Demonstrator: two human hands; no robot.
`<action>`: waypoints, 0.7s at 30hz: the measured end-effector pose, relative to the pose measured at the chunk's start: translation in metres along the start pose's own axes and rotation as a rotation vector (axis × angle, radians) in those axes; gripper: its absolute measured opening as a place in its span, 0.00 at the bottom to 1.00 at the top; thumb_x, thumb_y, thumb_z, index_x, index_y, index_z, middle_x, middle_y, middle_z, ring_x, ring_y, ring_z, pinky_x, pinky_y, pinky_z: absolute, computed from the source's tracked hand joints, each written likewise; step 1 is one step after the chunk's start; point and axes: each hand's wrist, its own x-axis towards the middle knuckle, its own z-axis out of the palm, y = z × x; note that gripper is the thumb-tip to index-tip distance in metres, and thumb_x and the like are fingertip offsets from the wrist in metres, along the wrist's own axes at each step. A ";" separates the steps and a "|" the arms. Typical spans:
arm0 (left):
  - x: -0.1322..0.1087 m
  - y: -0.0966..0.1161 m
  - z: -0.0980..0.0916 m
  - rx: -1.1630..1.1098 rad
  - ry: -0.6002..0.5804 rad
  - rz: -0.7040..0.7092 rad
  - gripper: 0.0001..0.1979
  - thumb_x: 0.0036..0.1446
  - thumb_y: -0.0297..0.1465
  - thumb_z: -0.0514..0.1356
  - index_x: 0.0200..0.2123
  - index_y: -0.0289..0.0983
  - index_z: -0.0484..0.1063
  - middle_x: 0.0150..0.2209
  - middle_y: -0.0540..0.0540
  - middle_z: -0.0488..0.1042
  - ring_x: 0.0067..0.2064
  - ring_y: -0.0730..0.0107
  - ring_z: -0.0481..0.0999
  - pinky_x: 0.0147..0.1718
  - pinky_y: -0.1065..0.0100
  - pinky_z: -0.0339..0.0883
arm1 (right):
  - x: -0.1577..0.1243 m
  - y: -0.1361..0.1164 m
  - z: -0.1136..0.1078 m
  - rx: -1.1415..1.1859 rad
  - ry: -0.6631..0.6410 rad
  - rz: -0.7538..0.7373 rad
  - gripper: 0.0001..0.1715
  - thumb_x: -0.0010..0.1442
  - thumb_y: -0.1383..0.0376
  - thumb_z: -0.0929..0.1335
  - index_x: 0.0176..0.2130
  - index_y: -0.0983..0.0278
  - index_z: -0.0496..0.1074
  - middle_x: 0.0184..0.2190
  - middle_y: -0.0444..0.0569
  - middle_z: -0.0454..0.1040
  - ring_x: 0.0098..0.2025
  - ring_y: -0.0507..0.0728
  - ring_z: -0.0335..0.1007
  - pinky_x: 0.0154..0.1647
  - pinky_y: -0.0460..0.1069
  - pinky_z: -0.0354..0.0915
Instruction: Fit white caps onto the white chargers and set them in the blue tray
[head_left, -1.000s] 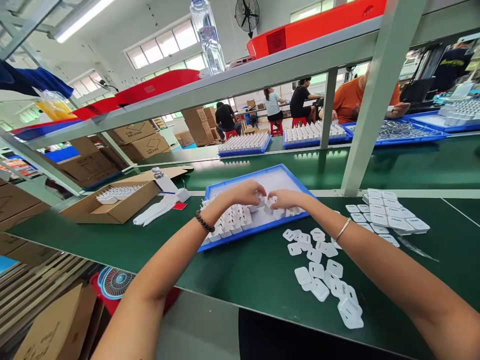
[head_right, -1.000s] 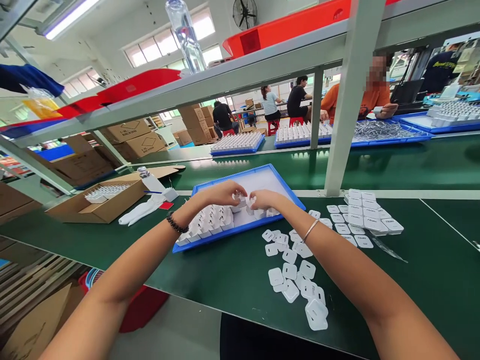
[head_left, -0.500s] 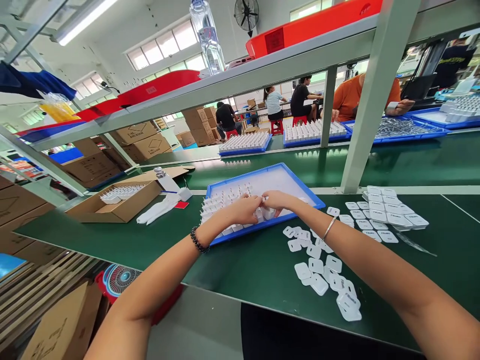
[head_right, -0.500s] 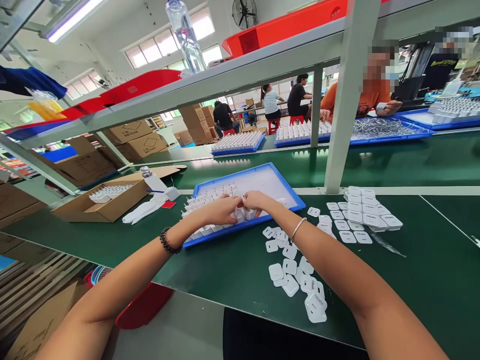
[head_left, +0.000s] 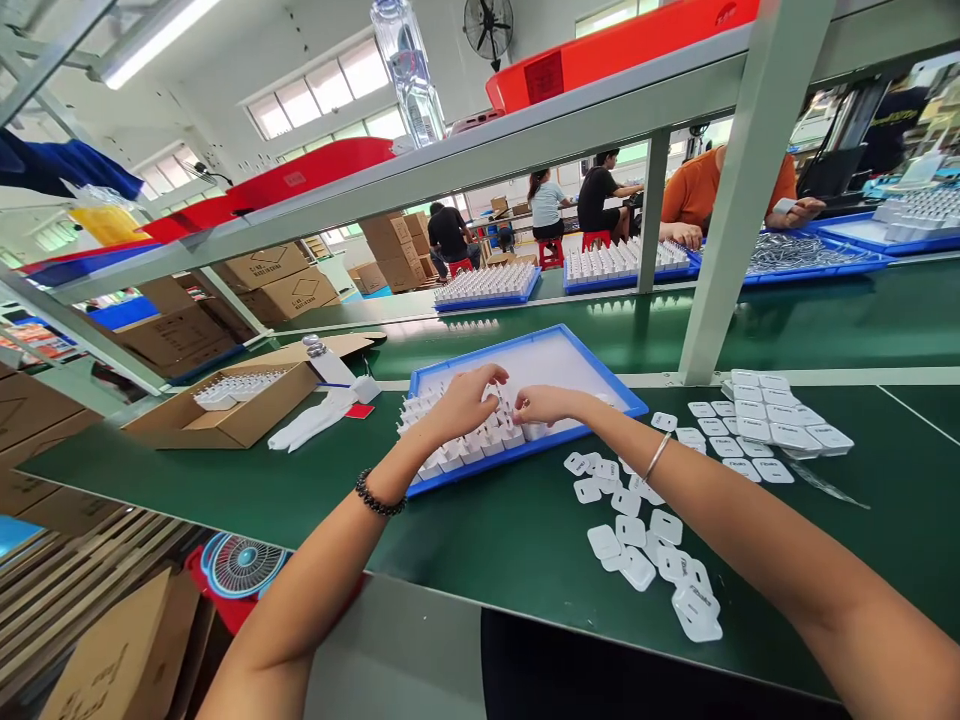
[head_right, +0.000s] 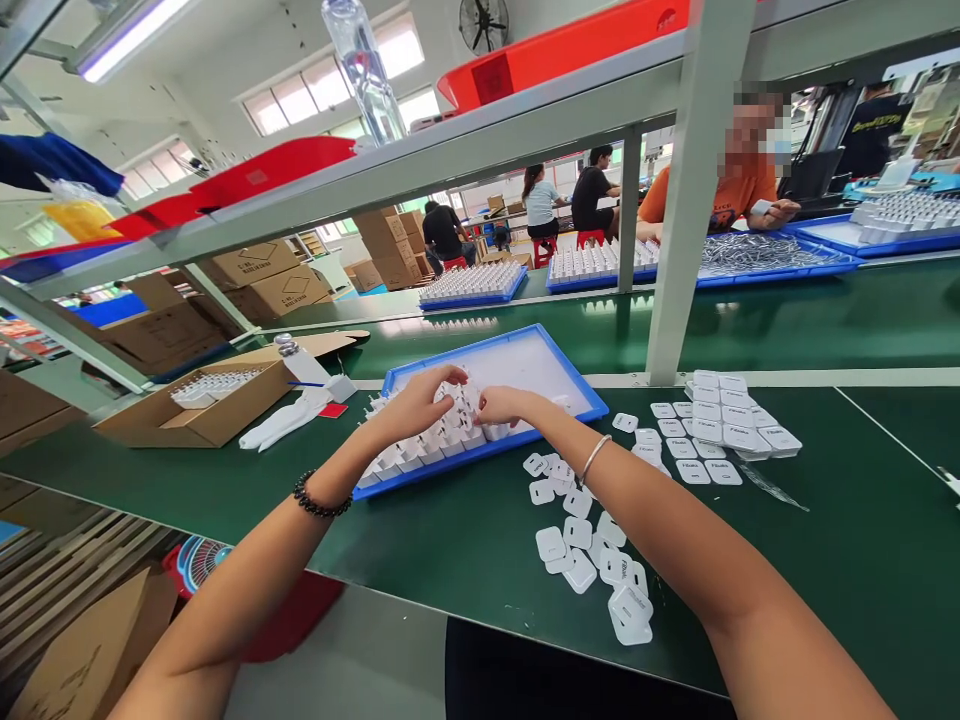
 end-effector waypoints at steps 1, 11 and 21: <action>0.001 0.000 0.000 -0.004 -0.008 0.009 0.19 0.54 0.25 0.49 0.50 0.37 0.64 0.52 0.43 0.72 0.54 0.61 0.70 0.56 0.58 0.59 | -0.001 0.002 -0.002 0.006 -0.011 0.002 0.17 0.64 0.62 0.68 0.51 0.66 0.69 0.49 0.52 0.72 0.44 0.58 0.73 0.42 0.55 0.72; 0.015 0.008 0.009 0.015 -0.152 0.059 0.22 0.58 0.25 0.44 0.54 0.38 0.64 0.56 0.45 0.71 0.57 0.65 0.68 0.61 0.59 0.49 | -0.024 0.014 -0.026 0.016 0.126 -0.088 0.31 0.47 0.74 0.75 0.50 0.63 0.72 0.51 0.47 0.75 0.49 0.57 0.73 0.44 0.44 0.69; 0.049 0.007 0.016 0.022 -0.402 0.070 0.20 0.63 0.32 0.43 0.35 0.38 0.76 0.38 0.48 0.81 0.43 0.68 0.75 0.62 0.60 0.46 | -0.060 0.050 -0.039 -0.099 0.222 0.313 0.18 0.51 0.67 0.76 0.43 0.69 0.75 0.39 0.57 0.77 0.41 0.65 0.76 0.42 0.57 0.71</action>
